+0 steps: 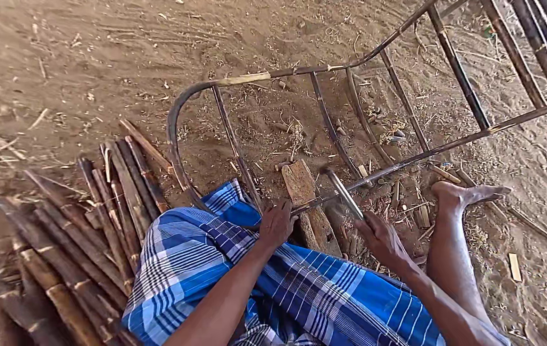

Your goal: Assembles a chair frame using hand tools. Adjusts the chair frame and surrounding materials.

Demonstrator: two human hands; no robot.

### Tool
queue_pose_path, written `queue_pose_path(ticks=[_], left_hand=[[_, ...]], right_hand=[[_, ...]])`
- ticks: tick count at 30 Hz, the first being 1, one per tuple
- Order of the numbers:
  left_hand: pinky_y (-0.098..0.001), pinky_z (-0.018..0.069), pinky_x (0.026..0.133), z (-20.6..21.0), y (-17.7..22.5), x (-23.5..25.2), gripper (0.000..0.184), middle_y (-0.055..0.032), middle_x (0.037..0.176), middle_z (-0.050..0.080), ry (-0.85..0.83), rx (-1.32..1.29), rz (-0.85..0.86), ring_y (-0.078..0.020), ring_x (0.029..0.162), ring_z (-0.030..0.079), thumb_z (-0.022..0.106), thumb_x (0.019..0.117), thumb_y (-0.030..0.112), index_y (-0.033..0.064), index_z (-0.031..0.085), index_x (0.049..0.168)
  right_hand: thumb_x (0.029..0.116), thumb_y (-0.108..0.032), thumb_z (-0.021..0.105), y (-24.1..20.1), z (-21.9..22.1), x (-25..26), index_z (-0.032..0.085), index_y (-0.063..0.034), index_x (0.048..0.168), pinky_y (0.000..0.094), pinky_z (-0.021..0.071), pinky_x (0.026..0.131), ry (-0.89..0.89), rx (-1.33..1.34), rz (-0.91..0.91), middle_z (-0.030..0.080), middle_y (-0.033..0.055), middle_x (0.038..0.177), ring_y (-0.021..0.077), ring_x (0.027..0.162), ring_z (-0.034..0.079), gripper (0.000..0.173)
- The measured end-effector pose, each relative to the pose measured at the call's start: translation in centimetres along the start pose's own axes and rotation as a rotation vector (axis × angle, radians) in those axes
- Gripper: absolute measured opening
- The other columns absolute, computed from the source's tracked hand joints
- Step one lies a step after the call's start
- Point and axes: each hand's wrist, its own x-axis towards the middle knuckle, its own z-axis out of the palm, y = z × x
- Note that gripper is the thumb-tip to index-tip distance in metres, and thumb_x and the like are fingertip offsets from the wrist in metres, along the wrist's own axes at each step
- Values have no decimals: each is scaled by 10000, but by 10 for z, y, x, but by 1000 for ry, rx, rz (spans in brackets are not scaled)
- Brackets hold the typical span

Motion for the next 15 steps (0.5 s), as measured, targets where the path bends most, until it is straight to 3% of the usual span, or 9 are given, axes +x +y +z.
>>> queue_pose_path(ticks=[2, 4, 6, 8, 10, 13, 15], left_hand=[[-518, 536, 979, 4, -4, 0, 330, -132, 1254, 670, 38, -13, 36, -306, 1068, 695, 678, 996, 328, 63, 676, 1192], [-514, 544, 966, 5, -6, 0, 308, -124, 1220, 684, 67, -33, 52, -298, 1052, 700, 695, 989, 321, 63, 695, 1157], [-506, 554, 953, 6, -6, -1, 297, -116, 1191, 695, 88, -29, 65, -284, 1042, 705, 707, 981, 318, 67, 704, 1138], [-518, 551, 953, 4, -5, -1, 297, -130, 1188, 697, 87, -35, 69, -296, 1038, 706, 716, 977, 308, 52, 704, 1127], [-514, 555, 951, 2, -5, -2, 313, -126, 1193, 696, 65, -37, 56, -293, 1035, 707, 714, 979, 325, 54, 704, 1137], [-516, 559, 932, 0, -7, -1, 280, -123, 1178, 695, 57, -46, 53, -288, 1027, 706, 719, 973, 300, 62, 710, 1120], [-514, 556, 942, 1, -7, -2, 253, -118, 1194, 699, 54, -57, 49, -286, 1051, 703, 724, 964, 269, 70, 713, 1121]], right_hand=[[1032, -464, 477, 33, 19, -20, 609, -129, 1112, 366, 478, 476, 116, -6, -94, 526, -24, 660, 131, 515, 513, 369], [994, -391, 500, 53, 36, -32, 619, -114, 1114, 405, 492, 487, 105, -49, -81, 550, -6, 643, 160, 520, 548, 324], [984, -515, 472, 60, 42, -35, 631, -143, 1014, 438, 486, 481, 17, -153, -98, 548, 3, 610, 190, 521, 572, 406], [967, -701, 429, 64, 41, -23, 644, -140, 895, 464, 500, 494, -69, -304, -228, 563, 30, 587, 228, 542, 620, 605], [936, -728, 453, 67, 41, 0, 631, -148, 794, 461, 498, 466, -74, -430, -425, 550, 32, 552, 237, 518, 626, 622], [940, -704, 495, 64, 38, 38, 659, -134, 860, 507, 513, 513, -155, -559, -360, 606, 74, 607, 292, 578, 661, 598], [946, -694, 507, 68, 42, 51, 658, -142, 857, 502, 501, 500, -109, -605, -302, 600, 73, 595, 297, 561, 652, 580]])
